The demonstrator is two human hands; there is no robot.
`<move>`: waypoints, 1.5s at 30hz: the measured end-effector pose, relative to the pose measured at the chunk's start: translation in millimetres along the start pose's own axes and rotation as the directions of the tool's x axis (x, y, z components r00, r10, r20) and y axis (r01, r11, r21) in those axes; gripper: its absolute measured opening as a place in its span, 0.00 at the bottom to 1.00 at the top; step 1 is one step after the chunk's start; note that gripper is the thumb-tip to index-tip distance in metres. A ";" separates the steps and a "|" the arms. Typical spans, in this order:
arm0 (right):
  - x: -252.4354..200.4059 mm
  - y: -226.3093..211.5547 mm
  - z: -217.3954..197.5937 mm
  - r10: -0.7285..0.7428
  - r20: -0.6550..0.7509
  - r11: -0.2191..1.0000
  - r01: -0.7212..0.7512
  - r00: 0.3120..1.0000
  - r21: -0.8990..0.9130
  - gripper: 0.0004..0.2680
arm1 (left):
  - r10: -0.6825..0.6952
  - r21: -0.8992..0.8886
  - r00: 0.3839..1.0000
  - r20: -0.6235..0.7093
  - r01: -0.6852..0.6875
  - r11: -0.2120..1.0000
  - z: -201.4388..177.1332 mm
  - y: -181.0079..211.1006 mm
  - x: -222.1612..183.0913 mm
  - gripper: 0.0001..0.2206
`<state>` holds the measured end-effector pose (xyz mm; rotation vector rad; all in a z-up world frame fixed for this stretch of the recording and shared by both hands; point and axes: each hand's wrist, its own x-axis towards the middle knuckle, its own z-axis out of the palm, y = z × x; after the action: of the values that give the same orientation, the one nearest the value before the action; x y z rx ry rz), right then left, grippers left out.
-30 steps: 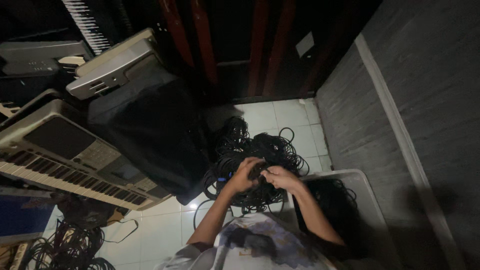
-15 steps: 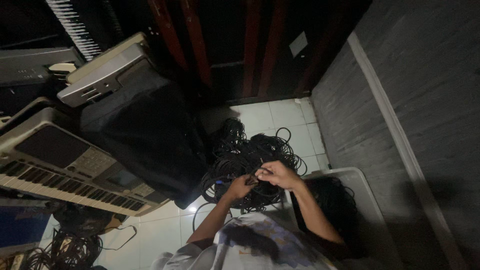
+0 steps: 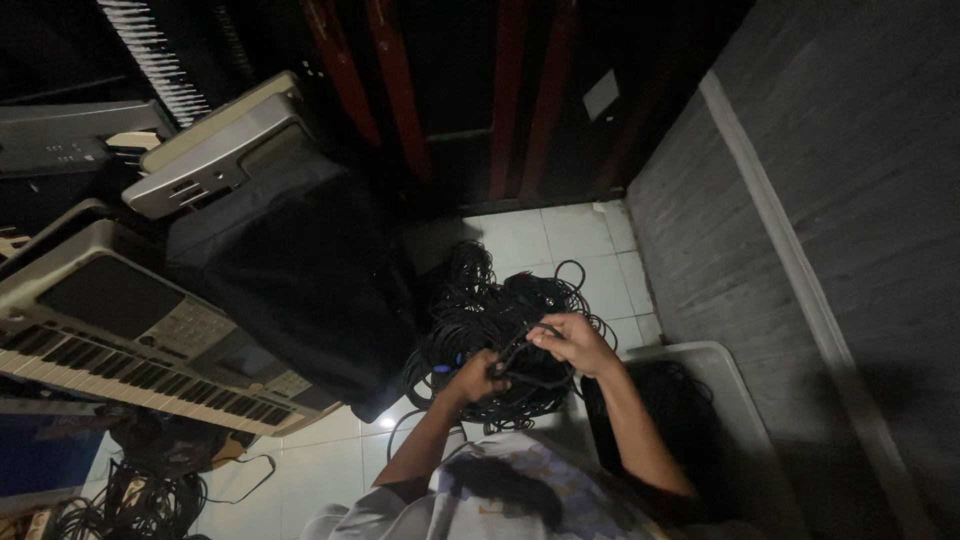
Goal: The person picks up bundles of coiled black cables from a pile on the floor and places them into a white plastic bin.
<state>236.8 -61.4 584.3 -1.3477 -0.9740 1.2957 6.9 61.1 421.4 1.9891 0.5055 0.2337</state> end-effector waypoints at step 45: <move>-8.6 63.6 5.3 0.094 0.015 0.983 -0.095 0.995 0.155 0.30 | -0.503 -0.920 0.862 -0.058 0.150 0.363 -17.7 71.6 54.5 0.25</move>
<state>225.5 -81.2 524.0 -1.2819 -0.8046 1.4195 66.6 72.0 490.1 0.7193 0.7875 0.4757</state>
